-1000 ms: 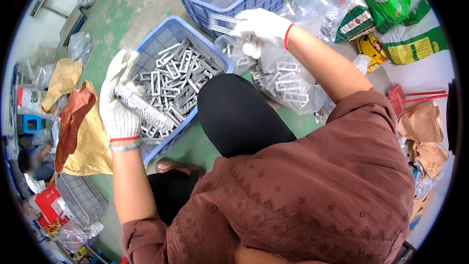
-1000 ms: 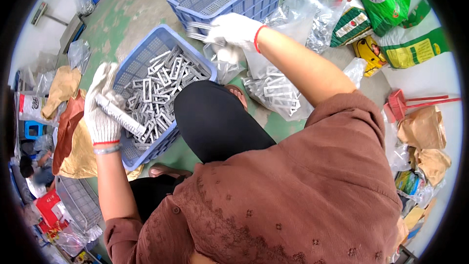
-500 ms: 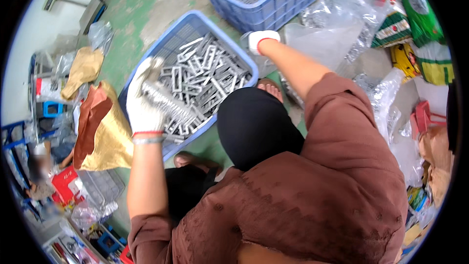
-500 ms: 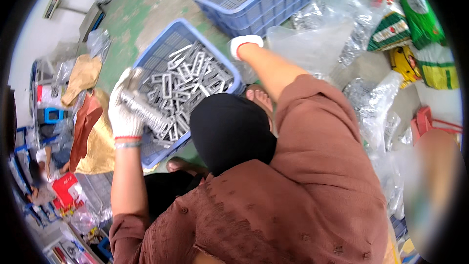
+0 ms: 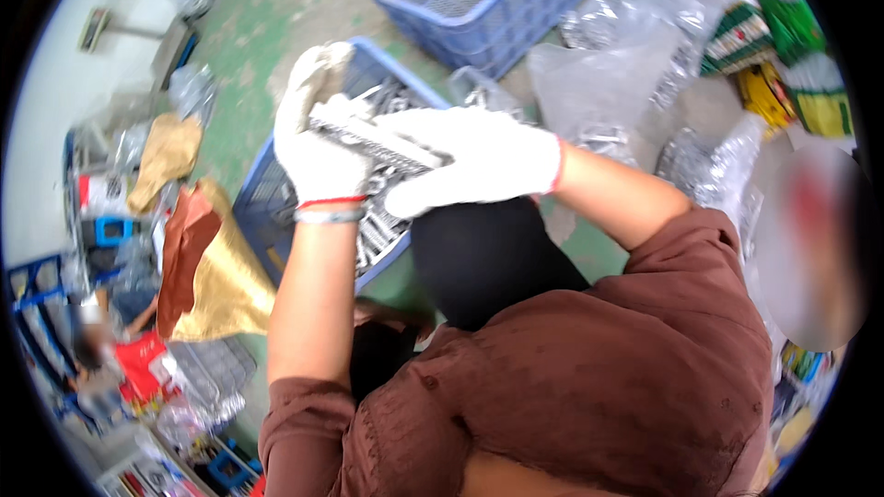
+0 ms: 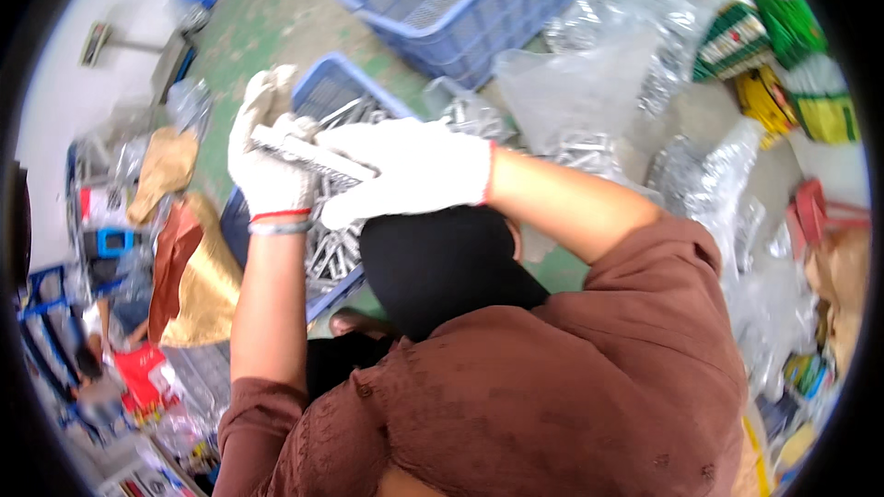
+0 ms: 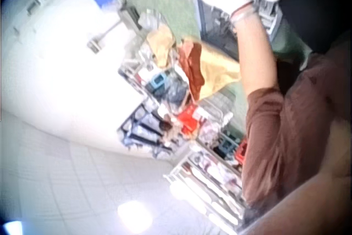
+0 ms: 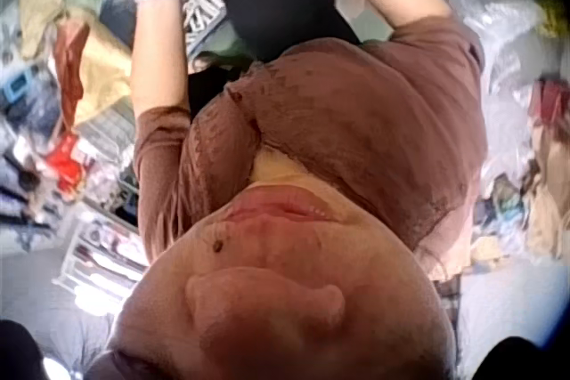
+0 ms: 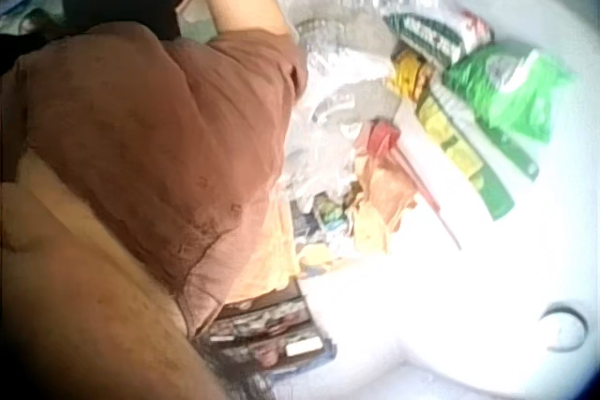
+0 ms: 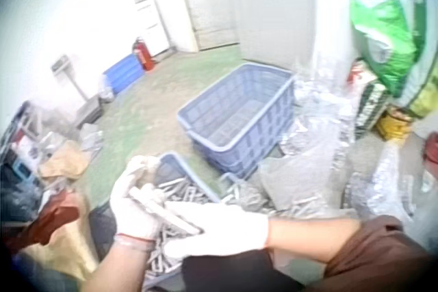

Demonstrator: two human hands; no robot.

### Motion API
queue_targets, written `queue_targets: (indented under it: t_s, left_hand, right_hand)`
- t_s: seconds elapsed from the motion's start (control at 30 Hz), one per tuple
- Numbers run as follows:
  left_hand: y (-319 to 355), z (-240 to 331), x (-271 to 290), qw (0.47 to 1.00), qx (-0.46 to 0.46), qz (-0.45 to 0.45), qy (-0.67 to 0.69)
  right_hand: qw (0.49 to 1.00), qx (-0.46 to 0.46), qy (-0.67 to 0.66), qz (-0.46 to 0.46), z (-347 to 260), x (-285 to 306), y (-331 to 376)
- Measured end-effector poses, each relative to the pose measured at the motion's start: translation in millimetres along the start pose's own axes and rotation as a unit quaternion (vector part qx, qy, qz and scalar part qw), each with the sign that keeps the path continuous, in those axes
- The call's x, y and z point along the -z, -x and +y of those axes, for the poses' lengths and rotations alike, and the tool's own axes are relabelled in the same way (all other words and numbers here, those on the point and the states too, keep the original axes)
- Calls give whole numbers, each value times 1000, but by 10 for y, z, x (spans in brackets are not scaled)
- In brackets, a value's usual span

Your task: The person sits and repeatedly picks up small silver metal brackets from a blue crate, inspects them by turning them over in gloved hands, and places them back into the crate. The person occasionally reaches for a plastic bag nearby but continues handling the metal parts.

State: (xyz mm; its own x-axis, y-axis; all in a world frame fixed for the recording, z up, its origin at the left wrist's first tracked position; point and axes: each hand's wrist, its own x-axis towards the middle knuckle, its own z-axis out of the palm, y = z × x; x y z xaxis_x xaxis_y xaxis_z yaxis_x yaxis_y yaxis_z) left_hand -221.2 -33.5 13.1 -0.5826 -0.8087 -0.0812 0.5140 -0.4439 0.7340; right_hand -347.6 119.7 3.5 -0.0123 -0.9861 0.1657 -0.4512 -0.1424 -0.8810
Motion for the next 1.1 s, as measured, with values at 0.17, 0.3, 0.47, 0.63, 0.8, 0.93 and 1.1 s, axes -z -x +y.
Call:
queue_targets:
  t_s: [0.17, 0.3, 0.47, 0.63, 0.8, 0.93, 1.1]
  left_hand:
    - [-56, -120, -181, 999, 26, 25, -40]
    - [-87, -289, 56, 973, 150, -39, -172]
    - [-114, -751, -45, 920, 239, -102, -293]
    - [-372, -1348, -367, 807, 137, -154, -553]
    - [-350, -1686, -965, 628, 86, -328, -700]
    - [-282, -1947, -1074, 517, 121, -446, -720]
    - [-275, -1968, -1201, 454, 177, -515, -705]
  right_hand:
    - [988, -96, 94, 76, 23, 434, 68]
    - [935, -139, 305, 113, 366, 1213, 308]
    - [916, -213, 339, -7, 830, 1728, 670]
    - [929, -227, 290, -29, 827, 1682, 1216]
    - [929, -259, 256, -62, 791, 1590, 1480]
    - [935, -135, 328, 1, 762, 1479, 1719]
    - [924, -138, 357, -22, 518, 1531, 1902]
